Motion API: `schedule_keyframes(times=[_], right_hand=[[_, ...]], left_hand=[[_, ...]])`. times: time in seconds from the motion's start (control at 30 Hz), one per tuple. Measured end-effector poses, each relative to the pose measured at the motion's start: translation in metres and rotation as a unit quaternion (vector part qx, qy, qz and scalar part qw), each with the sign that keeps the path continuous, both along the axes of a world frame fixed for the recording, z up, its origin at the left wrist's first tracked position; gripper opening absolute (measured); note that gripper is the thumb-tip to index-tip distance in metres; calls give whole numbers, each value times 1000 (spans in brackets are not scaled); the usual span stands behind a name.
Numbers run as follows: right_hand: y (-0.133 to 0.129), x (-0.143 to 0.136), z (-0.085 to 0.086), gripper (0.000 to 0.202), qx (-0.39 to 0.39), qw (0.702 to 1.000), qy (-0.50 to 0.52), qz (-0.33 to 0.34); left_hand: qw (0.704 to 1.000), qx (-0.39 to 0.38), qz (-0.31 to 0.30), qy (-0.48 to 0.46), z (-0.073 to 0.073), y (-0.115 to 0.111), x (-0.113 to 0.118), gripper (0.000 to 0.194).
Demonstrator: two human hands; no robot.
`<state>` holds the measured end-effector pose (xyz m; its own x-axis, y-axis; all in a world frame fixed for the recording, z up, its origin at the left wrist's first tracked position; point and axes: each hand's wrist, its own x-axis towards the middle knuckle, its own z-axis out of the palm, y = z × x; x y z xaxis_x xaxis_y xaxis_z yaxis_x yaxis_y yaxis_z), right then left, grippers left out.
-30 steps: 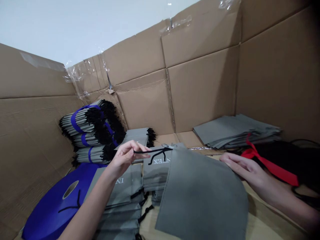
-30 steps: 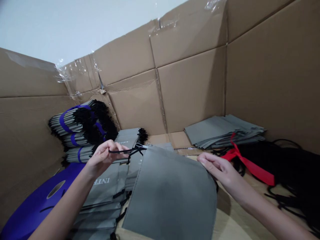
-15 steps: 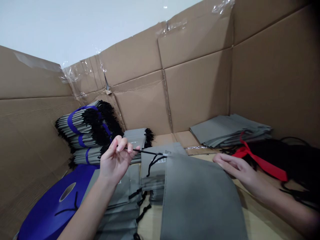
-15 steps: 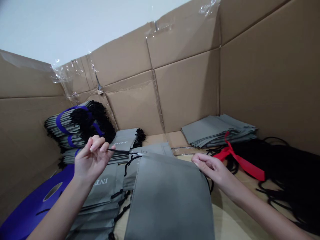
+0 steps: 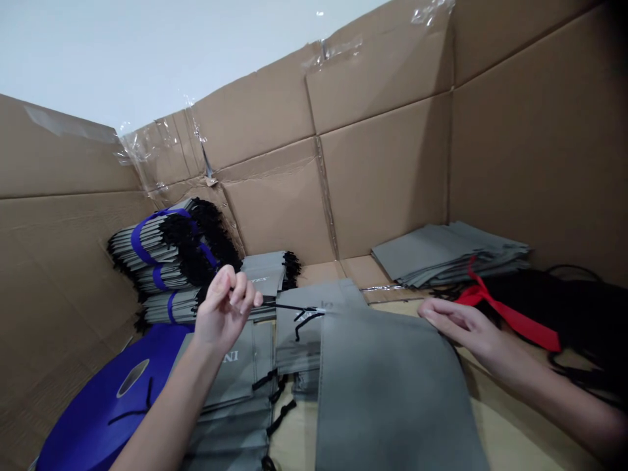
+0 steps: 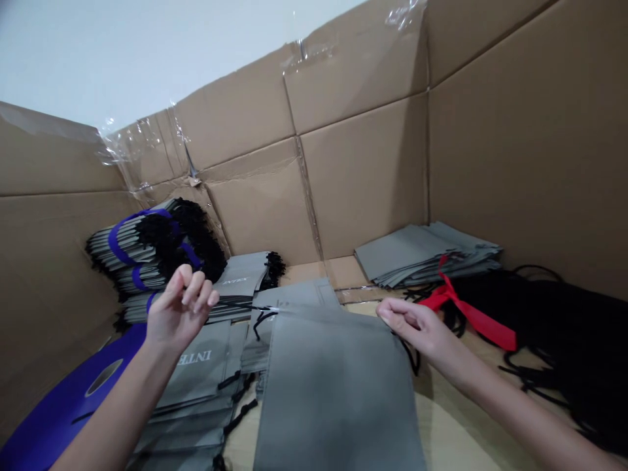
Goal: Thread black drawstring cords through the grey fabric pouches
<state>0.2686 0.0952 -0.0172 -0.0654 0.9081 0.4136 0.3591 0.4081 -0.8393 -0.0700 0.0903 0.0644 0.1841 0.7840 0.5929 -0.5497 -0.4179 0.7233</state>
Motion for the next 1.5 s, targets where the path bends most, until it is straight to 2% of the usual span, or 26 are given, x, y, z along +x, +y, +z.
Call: schedule_keyframes(times=[0.1, 0.23, 0.33, 0.43, 0.57, 0.73, 0.83, 0.93, 1.13, 1.3, 1.4, 1.5], right_hand=[[-2, -4, 1, 39, -15, 999, 16, 50], [-2, -5, 1, 38, -27, 998, 20, 56], [-3, -7, 1, 39, -31, 998, 16, 58], [-3, -8, 1, 41, -24, 998, 3, 55], [-3, -6, 1, 42, -15, 999, 0, 33], [-3, -6, 3, 42, 5, 1000, 7, 28], [-2, -5, 2, 41, 10, 1000, 6, 27], [-1, -4, 1, 42, 7, 999, 4, 31], [-2, -1, 1, 41, -8, 999, -3, 39], [5, 8, -3, 40, 5, 998, -48, 36], [9, 14, -7, 39, 12, 993, -109, 35], [12, 18, -11, 39, 9, 990, -138, 37]], left_hand=[[1000, 17, -9, -25, 11, -10, -2, 41], [998, 25, -22, -48, 18, -20, -4, 41], [998, 18, -26, -57, 17, -17, -8, 39], [999, 1, -34, -4, 6, -3, -8, 37], [996, -13, -13, 92, -22, 18, 5, 35], [983, -68, -31, 167, -47, 26, 21, 32], [959, -81, -44, 267, -54, 25, 24, 36], [923, -46, -41, 381, -57, 25, 23, 36], [911, 9, 4, 413, -54, 28, 17, 39], [896, 62, 82, 431, -34, 27, 4, 34], [859, 126, 112, 483, -21, 28, -9, 29], [821, 165, 73, 541, -20, 32, -19, 27]])
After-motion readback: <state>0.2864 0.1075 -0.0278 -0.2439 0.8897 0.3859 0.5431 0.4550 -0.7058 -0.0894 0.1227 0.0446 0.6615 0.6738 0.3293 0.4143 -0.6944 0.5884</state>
